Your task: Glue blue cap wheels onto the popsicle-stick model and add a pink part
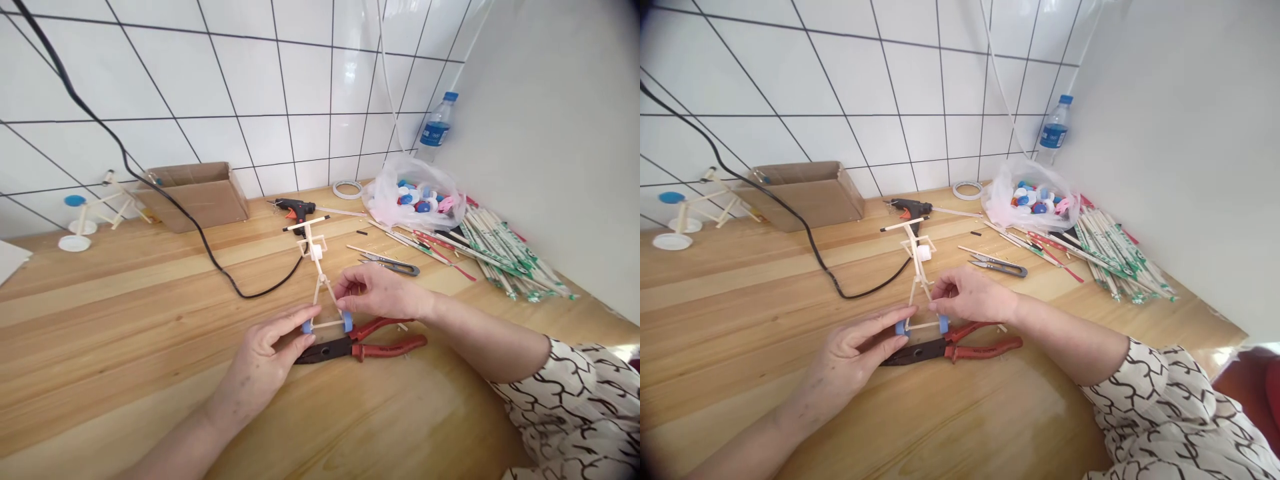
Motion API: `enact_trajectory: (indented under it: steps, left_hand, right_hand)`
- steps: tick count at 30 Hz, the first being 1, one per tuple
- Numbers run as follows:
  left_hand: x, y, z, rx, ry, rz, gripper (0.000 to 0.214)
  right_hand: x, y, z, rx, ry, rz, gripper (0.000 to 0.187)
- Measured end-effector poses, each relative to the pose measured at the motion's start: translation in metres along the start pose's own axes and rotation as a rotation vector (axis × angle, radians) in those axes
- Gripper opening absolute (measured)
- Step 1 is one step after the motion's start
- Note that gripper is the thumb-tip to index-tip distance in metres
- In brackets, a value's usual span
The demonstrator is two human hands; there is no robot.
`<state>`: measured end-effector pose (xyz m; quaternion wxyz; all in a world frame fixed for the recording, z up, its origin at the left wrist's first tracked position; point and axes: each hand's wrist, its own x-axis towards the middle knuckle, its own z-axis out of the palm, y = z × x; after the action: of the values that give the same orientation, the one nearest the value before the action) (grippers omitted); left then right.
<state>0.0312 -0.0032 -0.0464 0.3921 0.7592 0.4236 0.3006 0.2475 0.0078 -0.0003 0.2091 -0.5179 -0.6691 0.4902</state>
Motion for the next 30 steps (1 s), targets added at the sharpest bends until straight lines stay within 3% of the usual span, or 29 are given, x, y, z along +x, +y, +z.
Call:
enact_trajectory:
  steps: [4, 9, 13, 18, 24, 30]
  left_hand:
    - [0.001, 0.004, -0.001, 0.005, 0.016, 0.012, 0.03]
    - [0.001, 0.006, -0.002, -0.021, 0.021, 0.03, 0.03]
    - [0.001, 0.005, -0.001, -0.04, 0.022, 0.028, 0.03]
    - [0.001, 0.002, 0.0, -0.071, 0.03, 0.032, 0.032]
    - [0.001, 0.006, -0.001, -0.125, 0.005, 0.023, 0.035]
    - [0.001, 0.005, 0.001, -0.186, 0.008, -0.025, 0.035]
  right_hand:
    - [0.0, -0.003, -0.014, 0.033, 0.02, 0.001, 0.009]
    - [0.012, -0.007, -0.038, 0.022, 0.178, 0.03, 0.005]
    - [0.039, -0.01, -0.059, -0.109, 0.374, 0.157, 0.003]
    - [0.089, -0.008, -0.076, -0.18, 0.467, 0.214, 0.008]
    - [0.135, -0.014, -0.069, -0.232, 0.432, 0.239, 0.021]
    - [0.155, -0.022, -0.052, -0.314, 0.404, 0.239, 0.027]
